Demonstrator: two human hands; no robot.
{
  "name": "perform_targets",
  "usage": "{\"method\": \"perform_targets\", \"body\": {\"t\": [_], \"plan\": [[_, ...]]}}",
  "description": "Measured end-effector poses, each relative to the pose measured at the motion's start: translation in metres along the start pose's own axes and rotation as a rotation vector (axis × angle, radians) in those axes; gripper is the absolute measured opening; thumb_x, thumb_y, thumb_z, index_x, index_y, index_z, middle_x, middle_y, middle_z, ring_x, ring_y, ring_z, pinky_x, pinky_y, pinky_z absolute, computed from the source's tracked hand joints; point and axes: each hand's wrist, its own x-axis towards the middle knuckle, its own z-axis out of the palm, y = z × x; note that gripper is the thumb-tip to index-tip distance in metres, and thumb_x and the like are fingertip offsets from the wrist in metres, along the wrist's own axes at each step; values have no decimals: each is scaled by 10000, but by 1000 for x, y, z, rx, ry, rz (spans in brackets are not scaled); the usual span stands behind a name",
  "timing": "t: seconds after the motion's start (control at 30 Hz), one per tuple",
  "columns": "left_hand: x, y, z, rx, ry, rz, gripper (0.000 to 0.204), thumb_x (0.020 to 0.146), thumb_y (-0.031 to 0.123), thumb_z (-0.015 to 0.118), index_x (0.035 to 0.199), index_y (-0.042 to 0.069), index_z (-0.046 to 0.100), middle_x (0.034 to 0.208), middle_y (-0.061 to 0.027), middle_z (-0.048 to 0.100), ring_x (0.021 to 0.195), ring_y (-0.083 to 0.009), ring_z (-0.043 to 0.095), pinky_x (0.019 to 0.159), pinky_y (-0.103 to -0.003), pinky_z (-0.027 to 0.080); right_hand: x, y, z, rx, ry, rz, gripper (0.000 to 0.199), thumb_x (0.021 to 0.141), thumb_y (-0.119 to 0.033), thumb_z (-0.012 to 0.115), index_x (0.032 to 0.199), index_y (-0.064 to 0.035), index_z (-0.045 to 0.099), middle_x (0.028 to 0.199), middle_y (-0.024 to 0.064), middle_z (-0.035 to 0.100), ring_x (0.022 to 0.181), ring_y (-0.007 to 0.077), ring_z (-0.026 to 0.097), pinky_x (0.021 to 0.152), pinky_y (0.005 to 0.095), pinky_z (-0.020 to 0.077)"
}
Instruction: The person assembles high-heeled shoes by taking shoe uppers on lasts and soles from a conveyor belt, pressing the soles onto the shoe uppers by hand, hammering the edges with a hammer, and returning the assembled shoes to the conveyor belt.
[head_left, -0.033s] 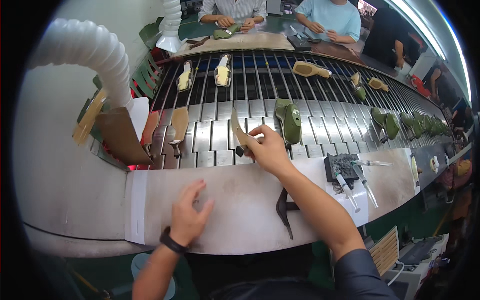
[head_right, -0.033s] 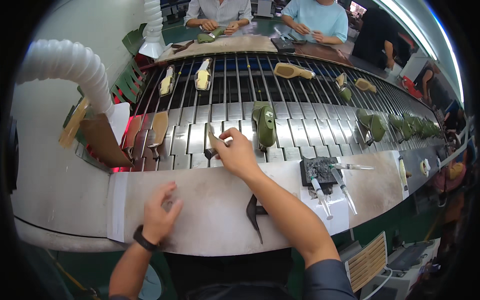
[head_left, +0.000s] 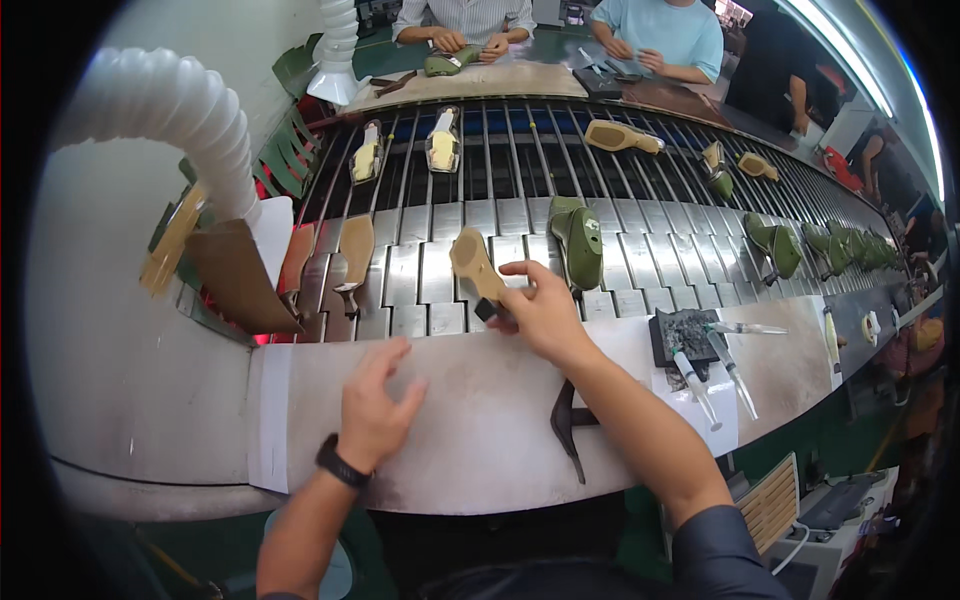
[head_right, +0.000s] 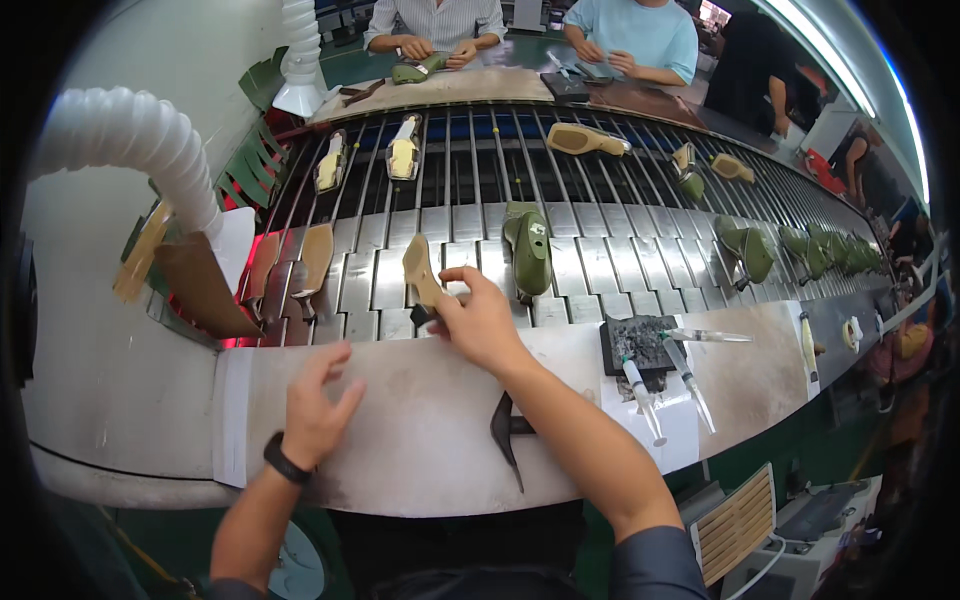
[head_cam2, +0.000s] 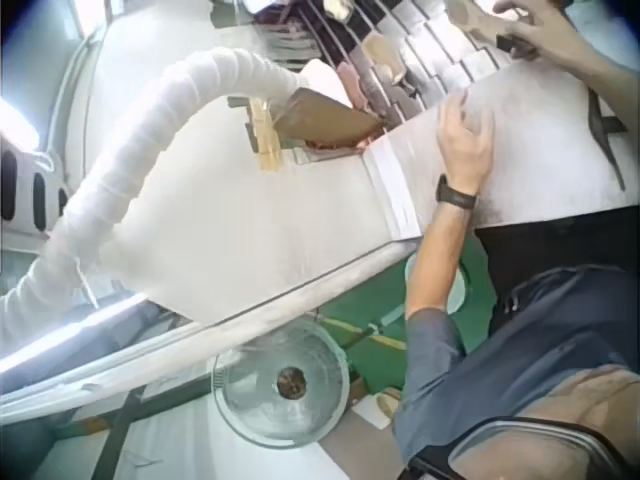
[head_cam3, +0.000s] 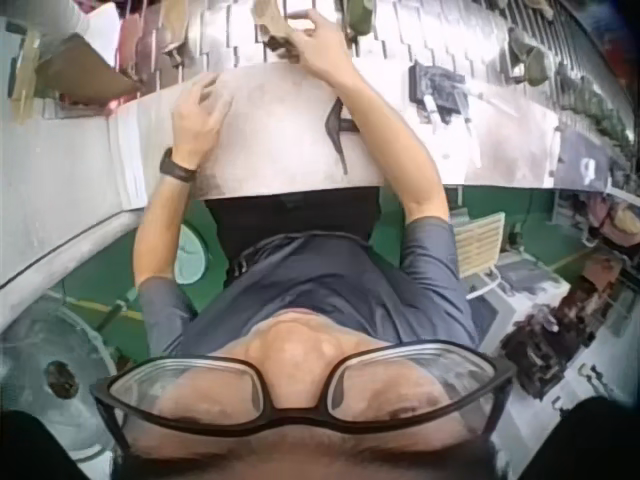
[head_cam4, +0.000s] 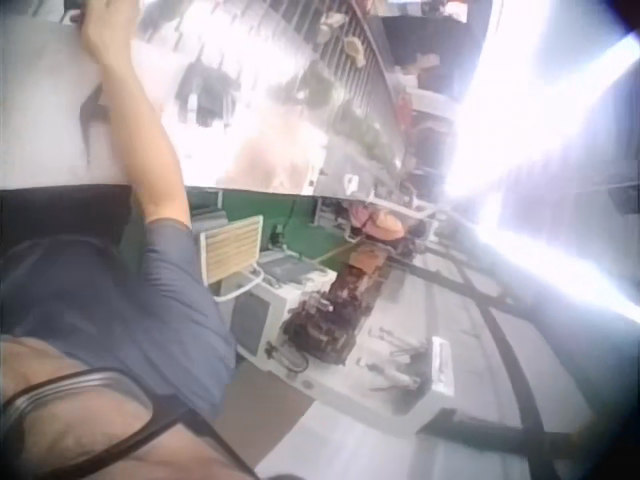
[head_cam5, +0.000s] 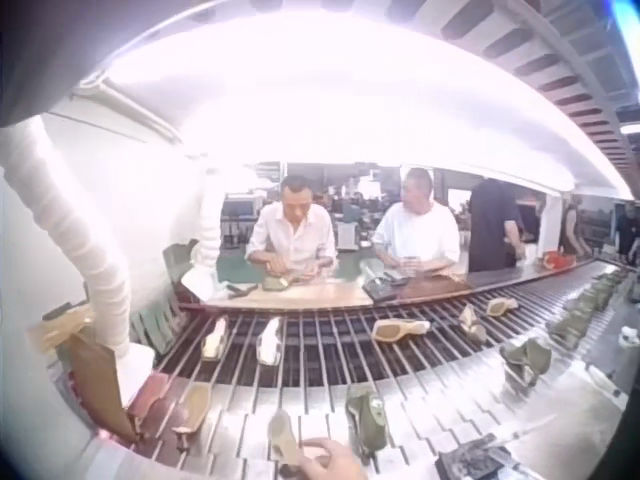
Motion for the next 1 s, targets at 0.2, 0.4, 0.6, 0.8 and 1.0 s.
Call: {"method": "perform_targets", "body": {"t": [0.2,0.4,0.6,0.8,1.0], "plan": [[232,-91,71,314,-11,-52,768,877,319,814,1456,-75,497,1405,-304,583,1336,-446,554,1138,-473,452,-19,35,3,302,-132,-115,393,1095,-40,471,1469,7,582,1094,139,752,922,174,764,826,296,631],[393,-117,151,438,121,-269,1162,776,490,911,1574,-78,287,1490,-382,483,1393,-488,503,1171,-496,439,-19,31,-5,81,-65,-224,345,1021,-216,668,1243,47,694,1020,229,764,919,384,756,820,418,601],[469,-172,184,424,376,-395,1174,710,473,949,1556,-43,320,1516,-323,494,1407,-475,503,1167,-529,445,-20,39,7,9,-64,-379,452,951,-286,771,1286,-9,648,1128,214,726,933,413,723,806,467,587],[413,-122,173,445,247,-373,1017,736,310,915,1546,3,384,1486,-258,546,1349,-436,567,1127,-495,484,-11,52,6,-53,-58,-360,368,924,-225,770,1221,-32,669,1061,193,734,911,393,722,816,464,583],[260,-112,61,164,204,-114,958,710,224,907,1508,-35,445,1387,-255,625,1285,-363,619,1106,-416,476,-12,41,11,-14,-67,-403,331,921,-228,764,1169,-18,704,1029,194,760,968,378,737,855,432,577]]}}
